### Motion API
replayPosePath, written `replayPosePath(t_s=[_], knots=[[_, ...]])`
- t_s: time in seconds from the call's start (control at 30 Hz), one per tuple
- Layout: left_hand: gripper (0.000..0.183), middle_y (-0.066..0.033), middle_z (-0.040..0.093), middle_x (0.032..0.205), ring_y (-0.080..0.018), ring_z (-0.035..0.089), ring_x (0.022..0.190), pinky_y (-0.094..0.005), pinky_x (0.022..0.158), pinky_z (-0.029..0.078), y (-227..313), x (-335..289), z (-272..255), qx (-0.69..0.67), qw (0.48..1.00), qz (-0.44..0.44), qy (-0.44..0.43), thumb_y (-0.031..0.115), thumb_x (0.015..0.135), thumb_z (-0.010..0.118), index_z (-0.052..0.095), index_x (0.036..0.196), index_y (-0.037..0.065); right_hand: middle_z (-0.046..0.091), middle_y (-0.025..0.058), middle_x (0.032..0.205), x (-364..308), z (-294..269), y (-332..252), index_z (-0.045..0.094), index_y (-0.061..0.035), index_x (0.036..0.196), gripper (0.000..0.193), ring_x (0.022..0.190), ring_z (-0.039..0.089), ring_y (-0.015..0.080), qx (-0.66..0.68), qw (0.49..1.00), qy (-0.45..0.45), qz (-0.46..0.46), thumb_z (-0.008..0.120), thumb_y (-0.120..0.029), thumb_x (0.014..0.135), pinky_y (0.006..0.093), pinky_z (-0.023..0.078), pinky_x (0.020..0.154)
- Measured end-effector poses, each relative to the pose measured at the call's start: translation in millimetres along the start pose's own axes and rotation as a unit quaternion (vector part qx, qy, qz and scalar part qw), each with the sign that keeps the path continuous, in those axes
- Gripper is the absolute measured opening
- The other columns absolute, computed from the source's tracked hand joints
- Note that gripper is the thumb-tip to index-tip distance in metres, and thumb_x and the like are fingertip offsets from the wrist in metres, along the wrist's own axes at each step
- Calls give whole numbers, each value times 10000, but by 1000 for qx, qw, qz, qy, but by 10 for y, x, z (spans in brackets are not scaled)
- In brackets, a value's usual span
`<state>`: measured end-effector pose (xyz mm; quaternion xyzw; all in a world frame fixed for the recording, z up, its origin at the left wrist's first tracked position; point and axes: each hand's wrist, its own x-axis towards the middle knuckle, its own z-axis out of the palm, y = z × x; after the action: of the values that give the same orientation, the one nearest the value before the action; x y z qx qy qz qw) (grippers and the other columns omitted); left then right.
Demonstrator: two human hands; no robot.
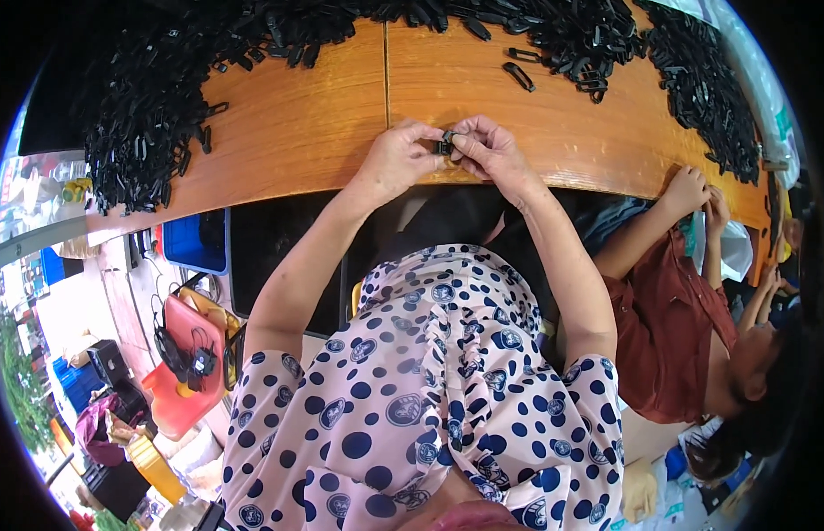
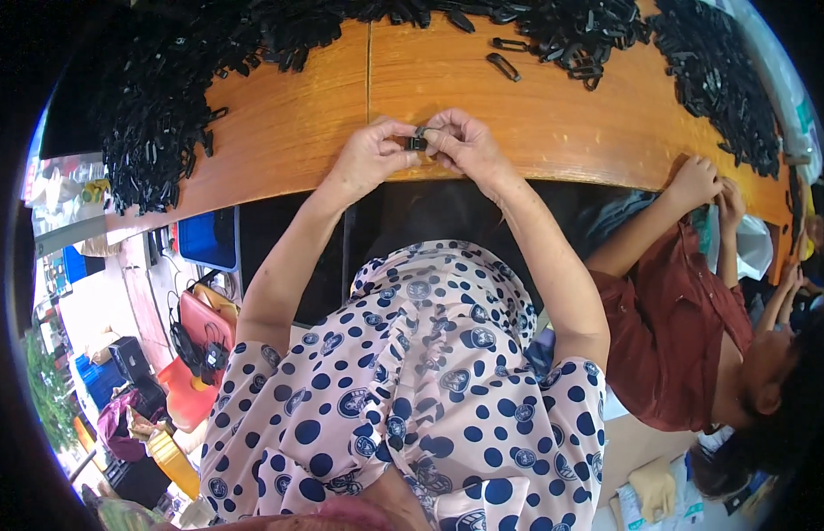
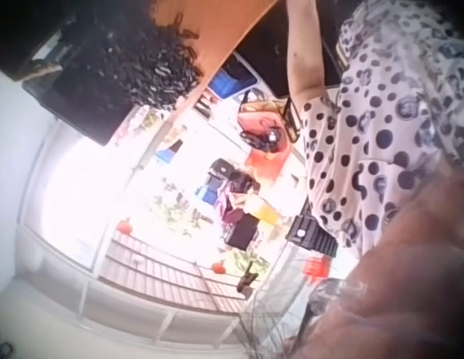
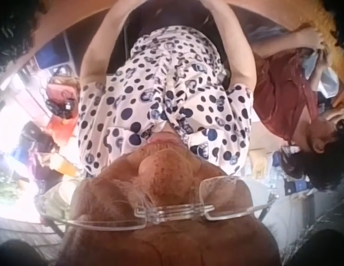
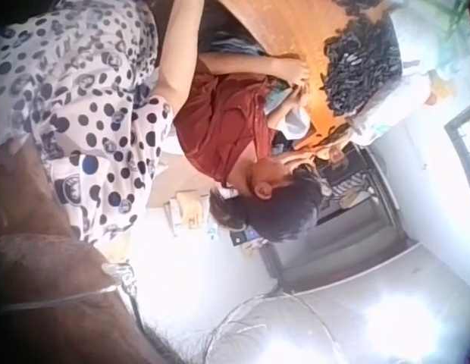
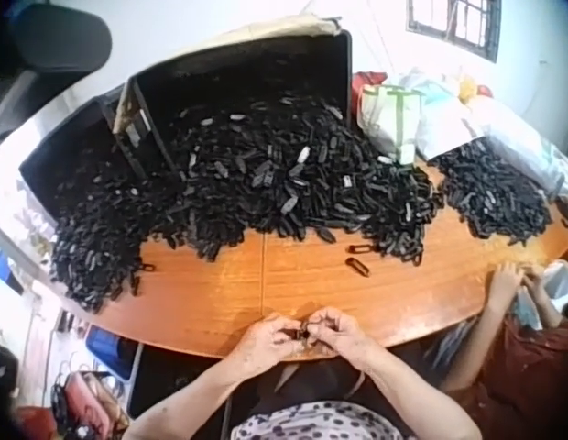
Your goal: The person repeatedly picks up plastic parts from piles on the table, joins the pieces together by hand, and drops the assembled components into a bin.
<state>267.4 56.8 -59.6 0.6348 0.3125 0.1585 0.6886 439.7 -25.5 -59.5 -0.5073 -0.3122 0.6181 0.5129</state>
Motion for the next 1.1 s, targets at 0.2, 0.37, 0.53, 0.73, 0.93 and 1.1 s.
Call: replayPosePath(t_s=[0.2,0.37,0.53,0.73,0.93,1.1], knots=[[257,-75,575,911,-138,594,718,-258,642,473,41,21,164,249,959,109,78,42,804,665,581,1041,-12,584,-7,762,-41,-160,-5,592,-74,956,121,587,466,37,79,996,-18,36,608,-180,899,148,307,463],[236,-111,568,923,-255,594,711,-328,640,478,57,44,204,319,934,152,58,104,812,638,577,1031,41,575,-16,757,-63,-249,-71,600,-76,908,93,579,451,32,38,997,-20,57,621,-164,888,156,294,455],[229,-127,565,944,-329,596,805,-385,659,489,267,76,265,468,865,178,11,104,823,603,543,1040,65,574,-18,739,-99,-345,-117,588,-74,888,84,554,416,25,-8,999,-32,39,638,-139,874,160,282,448],[207,-121,564,942,-338,588,839,-399,690,485,306,136,314,437,886,155,-27,113,823,603,550,1011,42,570,-26,735,-188,-438,-123,583,-70,883,78,553,412,24,-10,998,-15,53,635,-127,874,157,277,444],[199,-104,569,898,-315,589,814,-385,678,485,-26,162,341,363,899,241,45,120,806,625,561,973,31,531,-45,705,-168,-403,-207,582,-75,890,125,556,409,23,-79,994,2,82,666,-161,856,163,282,447],[187,-115,559,867,-319,586,796,-393,654,480,112,119,306,393,884,249,42,112,800,627,558,954,32,516,-45,694,-158,-405,-308,573,-85,872,142,552,408,25,-146,988,5,52,678,-177,848,164,281,448]])
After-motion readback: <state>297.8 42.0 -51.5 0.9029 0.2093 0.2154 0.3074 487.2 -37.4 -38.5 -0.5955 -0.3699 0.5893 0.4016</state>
